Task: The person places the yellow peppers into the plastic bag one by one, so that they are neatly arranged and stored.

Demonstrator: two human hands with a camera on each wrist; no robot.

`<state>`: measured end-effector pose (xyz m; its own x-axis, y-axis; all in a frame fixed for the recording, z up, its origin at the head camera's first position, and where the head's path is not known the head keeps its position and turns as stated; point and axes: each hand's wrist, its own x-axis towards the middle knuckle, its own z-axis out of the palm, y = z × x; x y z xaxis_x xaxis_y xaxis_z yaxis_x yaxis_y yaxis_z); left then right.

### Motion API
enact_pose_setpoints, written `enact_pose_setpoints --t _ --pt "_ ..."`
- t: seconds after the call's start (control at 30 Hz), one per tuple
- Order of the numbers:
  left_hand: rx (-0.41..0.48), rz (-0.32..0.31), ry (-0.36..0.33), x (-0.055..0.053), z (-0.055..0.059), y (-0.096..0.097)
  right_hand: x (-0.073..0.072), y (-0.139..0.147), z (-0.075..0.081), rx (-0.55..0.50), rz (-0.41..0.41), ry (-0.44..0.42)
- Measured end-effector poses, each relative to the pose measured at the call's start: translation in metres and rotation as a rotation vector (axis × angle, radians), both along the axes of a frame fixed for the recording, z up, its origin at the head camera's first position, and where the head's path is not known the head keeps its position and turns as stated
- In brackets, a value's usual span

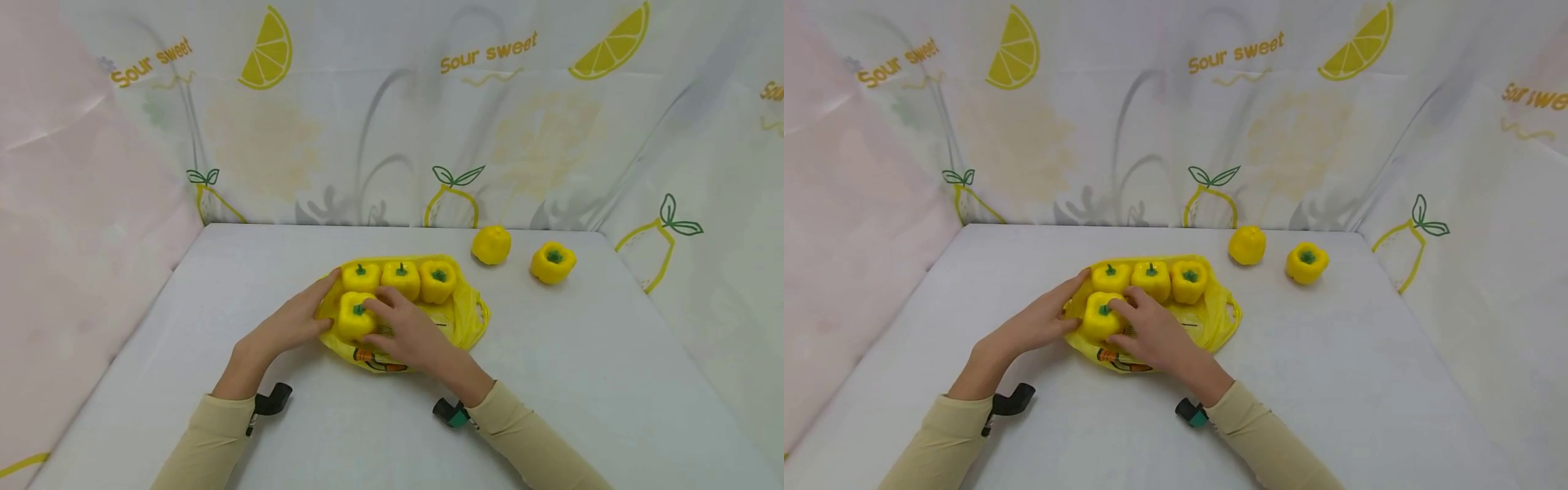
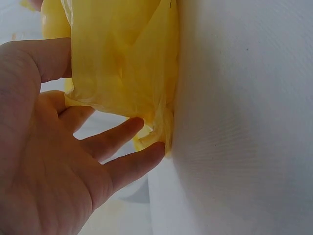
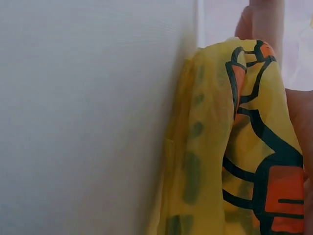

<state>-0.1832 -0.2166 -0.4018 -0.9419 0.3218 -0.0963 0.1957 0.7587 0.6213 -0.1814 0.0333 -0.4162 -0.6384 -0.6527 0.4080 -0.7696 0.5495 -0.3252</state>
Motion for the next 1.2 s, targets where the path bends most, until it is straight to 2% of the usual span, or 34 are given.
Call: enact_pose_setpoints --t 0.17,0.27,0.37,0.47,0.6,0.8,1.2 --pt "-0.001 0.006 -0.009 0.000 -0.001 0.000 0.000 0.003 0.003 -0.013 -0.007 0.016" --pt "-0.002 0.006 -0.010 -0.001 -0.001 -0.001 -0.002 0.006 0.005 -0.029 -0.010 -0.008" --pt "0.000 0.004 -0.008 -0.001 -0.001 -0.001 -0.005 0.010 0.009 -0.055 -0.020 -0.057" --pt "0.006 0.002 -0.009 -0.001 -0.001 0.000 -0.009 0.019 0.016 -0.104 -0.050 -0.144" --pt "0.013 0.002 -0.014 0.001 0.001 0.001 -0.016 0.032 0.026 -0.193 -0.095 -0.211" --pt "0.011 0.005 -0.005 0.002 0.002 0.000 -0.031 0.052 0.035 -0.282 -0.142 -0.209" --pt "0.008 0.002 0.009 0.002 -0.001 0.000 -0.064 0.122 0.039 -0.371 -0.378 -0.150"
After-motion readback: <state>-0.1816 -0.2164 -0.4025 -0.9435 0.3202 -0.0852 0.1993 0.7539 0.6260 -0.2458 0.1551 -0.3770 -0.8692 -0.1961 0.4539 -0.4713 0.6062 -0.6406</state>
